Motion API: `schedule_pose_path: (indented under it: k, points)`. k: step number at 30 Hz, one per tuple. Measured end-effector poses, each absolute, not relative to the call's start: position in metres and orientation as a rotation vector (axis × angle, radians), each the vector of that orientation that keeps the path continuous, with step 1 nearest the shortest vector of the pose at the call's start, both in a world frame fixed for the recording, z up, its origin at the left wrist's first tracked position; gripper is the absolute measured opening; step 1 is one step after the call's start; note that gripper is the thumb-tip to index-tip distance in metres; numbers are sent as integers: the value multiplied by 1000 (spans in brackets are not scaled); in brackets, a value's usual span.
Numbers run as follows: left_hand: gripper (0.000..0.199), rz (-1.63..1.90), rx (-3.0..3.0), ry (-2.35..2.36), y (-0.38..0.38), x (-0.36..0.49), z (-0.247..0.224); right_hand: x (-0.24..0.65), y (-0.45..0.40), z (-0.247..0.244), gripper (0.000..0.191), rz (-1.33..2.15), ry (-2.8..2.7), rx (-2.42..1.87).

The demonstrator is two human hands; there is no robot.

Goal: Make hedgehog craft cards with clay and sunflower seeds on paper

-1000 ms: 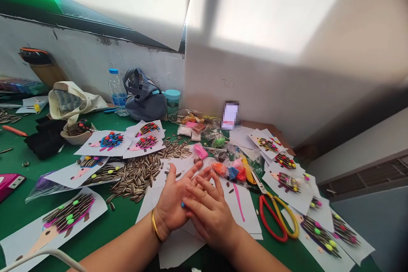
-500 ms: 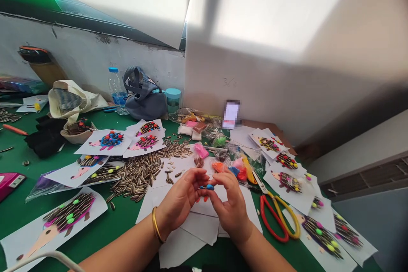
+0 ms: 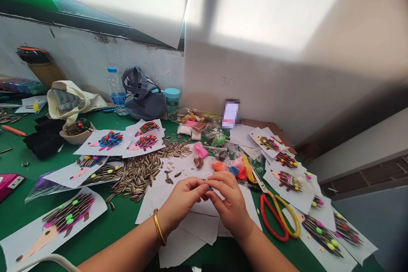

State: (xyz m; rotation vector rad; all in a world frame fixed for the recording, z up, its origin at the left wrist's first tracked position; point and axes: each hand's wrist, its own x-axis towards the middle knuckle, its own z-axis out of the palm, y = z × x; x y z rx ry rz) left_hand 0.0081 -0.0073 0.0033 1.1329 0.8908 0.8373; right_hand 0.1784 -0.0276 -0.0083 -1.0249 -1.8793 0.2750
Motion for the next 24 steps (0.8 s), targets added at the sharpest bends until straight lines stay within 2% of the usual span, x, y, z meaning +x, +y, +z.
schedule_pose_path:
  k: [15, 24]
  points:
    - [31, 773, 1127, 874, -4, 7, 3, 179, -27, -8, 11, 349, -1821, -1018]
    - [27, 792, 1246, 920, -4, 7, 6, 174, -29, -9, 16, 274, -1821, -1076]
